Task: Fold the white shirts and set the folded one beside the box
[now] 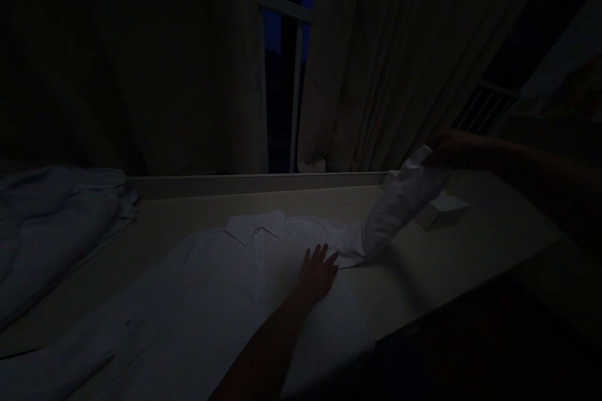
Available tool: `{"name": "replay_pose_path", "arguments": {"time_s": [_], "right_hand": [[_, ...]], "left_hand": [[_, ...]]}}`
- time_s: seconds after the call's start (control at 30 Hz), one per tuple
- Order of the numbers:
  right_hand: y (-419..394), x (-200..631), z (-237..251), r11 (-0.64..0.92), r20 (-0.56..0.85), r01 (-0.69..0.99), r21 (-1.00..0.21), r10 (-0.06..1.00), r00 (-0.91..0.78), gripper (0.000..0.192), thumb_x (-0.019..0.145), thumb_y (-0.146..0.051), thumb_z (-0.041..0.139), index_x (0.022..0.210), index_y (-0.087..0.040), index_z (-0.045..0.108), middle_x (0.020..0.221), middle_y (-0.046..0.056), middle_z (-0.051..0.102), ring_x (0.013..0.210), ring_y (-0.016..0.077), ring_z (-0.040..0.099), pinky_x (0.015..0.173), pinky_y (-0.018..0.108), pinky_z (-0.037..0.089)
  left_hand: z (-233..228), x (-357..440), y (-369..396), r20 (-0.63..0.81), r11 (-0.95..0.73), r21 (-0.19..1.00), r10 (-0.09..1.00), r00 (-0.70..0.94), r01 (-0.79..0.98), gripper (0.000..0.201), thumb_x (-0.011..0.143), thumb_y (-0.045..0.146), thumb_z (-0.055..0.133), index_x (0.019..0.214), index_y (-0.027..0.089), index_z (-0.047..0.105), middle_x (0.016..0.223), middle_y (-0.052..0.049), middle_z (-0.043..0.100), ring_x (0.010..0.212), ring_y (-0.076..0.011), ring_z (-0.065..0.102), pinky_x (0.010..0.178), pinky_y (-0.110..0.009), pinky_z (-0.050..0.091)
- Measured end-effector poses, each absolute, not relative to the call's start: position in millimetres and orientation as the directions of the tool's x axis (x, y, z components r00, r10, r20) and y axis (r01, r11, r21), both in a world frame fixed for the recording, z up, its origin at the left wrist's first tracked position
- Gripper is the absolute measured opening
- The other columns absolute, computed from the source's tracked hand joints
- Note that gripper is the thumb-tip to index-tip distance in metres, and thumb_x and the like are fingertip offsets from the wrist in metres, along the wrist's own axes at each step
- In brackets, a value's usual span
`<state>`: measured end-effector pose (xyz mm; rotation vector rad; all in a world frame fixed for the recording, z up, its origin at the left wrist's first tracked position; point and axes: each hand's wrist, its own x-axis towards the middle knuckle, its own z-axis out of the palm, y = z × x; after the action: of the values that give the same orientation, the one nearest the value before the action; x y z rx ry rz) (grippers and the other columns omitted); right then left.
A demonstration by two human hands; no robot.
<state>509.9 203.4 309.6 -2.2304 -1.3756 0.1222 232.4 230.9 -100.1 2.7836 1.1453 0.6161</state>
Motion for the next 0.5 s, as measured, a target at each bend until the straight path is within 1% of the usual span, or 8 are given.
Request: {"name": "replay_pose_path", "arguments": {"time_s": [0.03,0.1,0.17,0.23,0.3,0.4,0.43,0.5], "right_hand": [[207,507,310,-0.354,0.144,0.796,-0.492,0.868,0.475,0.03,0.075,-0.005,0.061,0.098,0.014,0.064,0.091,0.026,0.068,0.062,0.0053,0.063,0.063,0.021,0.042],[216,501,312,-0.368,0.171,0.797,-0.479,0.851,0.496,0.034,0.076,-0.007,0.058,0.102,0.014,0.062,0.094,0.024,0.067,0.068,0.0069,0.064,0.066,0.022,0.041],[223,496,314,-0.402,0.286,0.828,-0.391,0.802,0.525,0.035,0.077,-0.011,0.055,0.099,0.015,0.063,0.093,0.021,0.067,0.075,0.01,0.065,0.067,0.023,0.04],[229,493,317,-0.435,0.326,0.843,-0.316,0.785,0.527,0.031,0.076,-0.011,0.058,0.095,0.012,0.066,0.09,0.019,0.068,0.079,0.0117,0.065,0.069,0.023,0.04],[233,491,318,-0.456,0.317,0.845,-0.278,0.787,0.529,0.024,0.075,-0.006,0.062,0.093,0.008,0.067,0.09,0.019,0.069,0.078,0.0109,0.064,0.069,0.023,0.041],[233,491,320,-0.483,0.314,0.837,-0.258,0.777,0.545,0.016,0.077,-0.004,0.063,0.089,0.005,0.068,0.092,0.02,0.069,0.078,0.0105,0.063,0.067,0.024,0.04],[232,491,321,-0.492,0.316,0.828,-0.268,0.767,0.558,0.013,0.078,-0.004,0.062,0.085,0.005,0.068,0.093,0.021,0.069,0.079,0.0105,0.063,0.066,0.024,0.04],[229,493,321,-0.5,0.346,0.808,-0.31,0.733,0.586,0.012,0.079,-0.003,0.062,0.072,0.005,0.067,0.094,0.022,0.069,0.079,0.0094,0.062,0.064,0.025,0.038]], "left_hand": [[-100,231,230,0.338,-0.726,0.208,0.682,0.649,0.655,0.05,0.097,0.05,0.028,0.144,0.038,0.039,0.155,-0.001,0.032,0.144,-0.0271,0.025,0.116,-0.056,0.016],[-100,230,230,0.321,-0.728,0.203,0.681,0.658,0.654,0.052,0.096,0.053,0.029,0.145,0.038,0.038,0.156,-0.001,0.031,0.144,-0.028,0.024,0.116,-0.056,0.015],[-101,230,231,0.309,-0.725,0.2,0.685,0.66,0.659,0.053,0.096,0.055,0.028,0.145,0.038,0.038,0.156,-0.001,0.03,0.145,-0.0282,0.023,0.116,-0.056,0.015],[-103,230,232,0.314,-0.722,0.196,0.687,0.655,0.664,0.055,0.096,0.056,0.026,0.147,0.036,0.035,0.157,-0.001,0.029,0.145,-0.0279,0.022,0.116,-0.056,0.015],[-105,231,231,0.33,-0.72,0.192,0.688,0.647,0.667,0.06,0.096,0.056,0.026,0.15,0.03,0.029,0.157,-0.004,0.029,0.145,-0.0273,0.022,0.117,-0.054,0.015],[-106,232,231,0.362,-0.703,0.188,0.699,0.617,0.686,0.071,0.094,0.057,0.029,0.153,0.017,0.022,0.157,-0.009,0.026,0.146,-0.0268,0.02,0.118,-0.05,0.015],[-106,231,230,0.376,-0.696,0.187,0.703,0.604,0.694,0.073,0.094,0.058,0.029,0.152,0.015,0.023,0.158,-0.01,0.026,0.146,-0.027,0.018,0.118,-0.05,0.015],[-105,231,230,0.395,-0.68,0.19,0.714,0.579,0.708,0.07,0.094,0.058,0.027,0.148,0.014,0.033,0.157,-0.011,0.028,0.146,-0.0274,0.017,0.118,-0.051,0.013]]}}
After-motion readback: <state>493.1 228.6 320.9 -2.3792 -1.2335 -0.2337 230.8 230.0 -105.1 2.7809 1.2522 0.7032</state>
